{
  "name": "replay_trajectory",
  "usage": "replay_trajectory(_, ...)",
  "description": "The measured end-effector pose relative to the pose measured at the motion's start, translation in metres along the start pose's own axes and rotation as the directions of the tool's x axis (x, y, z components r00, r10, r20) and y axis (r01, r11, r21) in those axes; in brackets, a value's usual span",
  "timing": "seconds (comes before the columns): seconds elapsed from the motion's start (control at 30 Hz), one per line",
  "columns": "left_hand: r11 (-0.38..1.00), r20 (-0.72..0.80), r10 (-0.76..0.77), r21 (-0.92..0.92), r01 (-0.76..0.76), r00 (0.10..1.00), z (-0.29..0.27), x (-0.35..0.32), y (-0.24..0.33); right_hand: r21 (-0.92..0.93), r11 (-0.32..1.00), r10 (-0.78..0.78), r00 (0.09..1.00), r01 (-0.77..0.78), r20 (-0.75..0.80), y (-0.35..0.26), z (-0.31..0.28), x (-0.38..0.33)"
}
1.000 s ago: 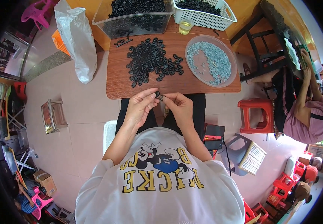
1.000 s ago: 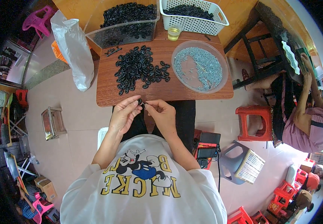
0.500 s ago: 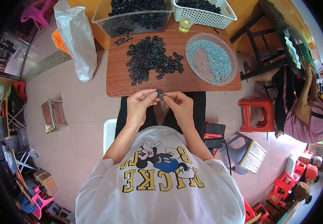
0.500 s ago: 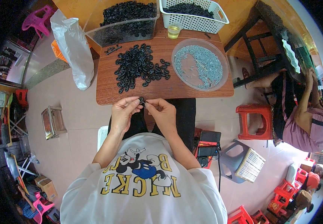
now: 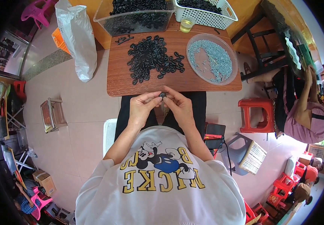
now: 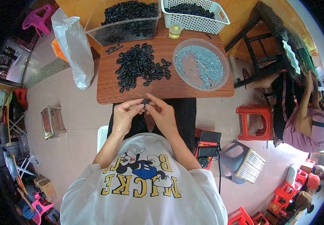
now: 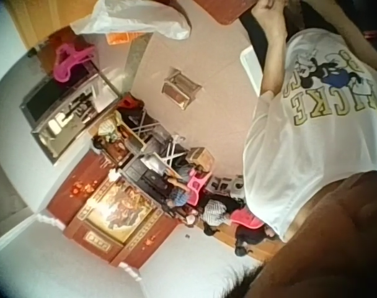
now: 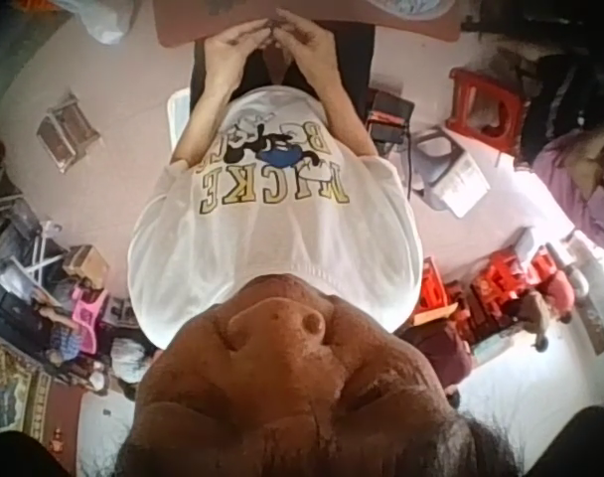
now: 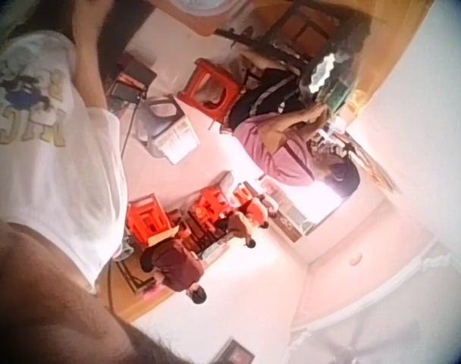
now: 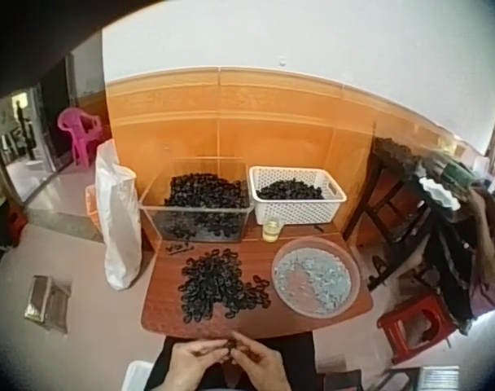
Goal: The person assembles small rubber components by hand on a work table.
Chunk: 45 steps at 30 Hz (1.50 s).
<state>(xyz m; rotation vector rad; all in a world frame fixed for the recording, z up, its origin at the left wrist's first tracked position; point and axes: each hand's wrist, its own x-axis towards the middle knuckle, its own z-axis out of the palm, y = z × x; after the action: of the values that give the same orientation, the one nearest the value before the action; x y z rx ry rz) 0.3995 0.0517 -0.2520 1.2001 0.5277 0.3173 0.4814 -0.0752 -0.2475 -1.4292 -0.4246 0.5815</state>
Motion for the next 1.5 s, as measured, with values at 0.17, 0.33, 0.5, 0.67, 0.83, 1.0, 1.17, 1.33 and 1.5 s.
replay_trajectory(0.17, 0.997, 0.076, 0.031, 0.066, -0.036, 0.997, -0.002, -0.002, 0.006, 0.036, 0.998, 0.05, 0.999, -0.051, 0.019, -0.004, 0.0, -0.003)
replay_trajectory(0.33, 0.993, 0.082, 0.083, 0.08, -0.089, 0.993, -0.005, -0.004, 0.006, 0.059, 0.992, 0.107, 0.994, -0.108, 0.018, -0.003, 0.002, -0.006)
replay_trajectory(0.5, 0.969, 0.056, 0.164, 0.179, -0.171, 0.985, -0.008, -0.008, 0.004, 0.069, 0.997, 0.037, 0.999, -0.038, 0.024, -0.005, 0.006, -0.01)
replay_trajectory(0.67, 0.929, 0.058, 0.272, 0.244, -0.278, 0.961, -0.01, -0.01, 0.004, 0.04, 0.999, -0.018, 0.999, 0.016, 0.032, -0.008, 0.01, -0.011)
replay_trajectory(0.83, 0.896, 0.071, 0.348, 0.27, -0.354, 0.935, -0.012, -0.008, 0.001, -0.011, 0.998, -0.061, 0.998, 0.061, -0.001, -0.006, 0.015, -0.011)
replay_trajectory(1.0, 0.847, 0.11, 0.395, 0.342, -0.407, 0.912, -0.01, -0.005, 0.003, 0.004, 0.998, -0.056, 0.996, 0.056, -0.07, -0.006, 0.017, -0.01)
replay_trajectory(1.17, 0.97, -0.021, 0.242, -0.035, -0.242, 0.97, -0.009, -0.004, -0.01, 0.063, 0.996, 0.055, 0.997, -0.059, 0.054, -0.02, 0.004, 0.01)
replay_trajectory(1.33, 0.976, -0.058, 0.208, -0.056, -0.211, 0.976, -0.025, -0.003, -0.008, -0.407, 0.908, -0.012, 0.978, 0.098, 0.207, -0.082, -0.034, 0.08)
replay_trajectory(1.5, 0.987, -0.034, 0.16, -0.009, -0.161, 0.986, -0.03, -0.009, -0.008, -0.23, 0.922, -0.346, 0.93, 0.313, -0.124, -0.159, -0.084, 0.2)
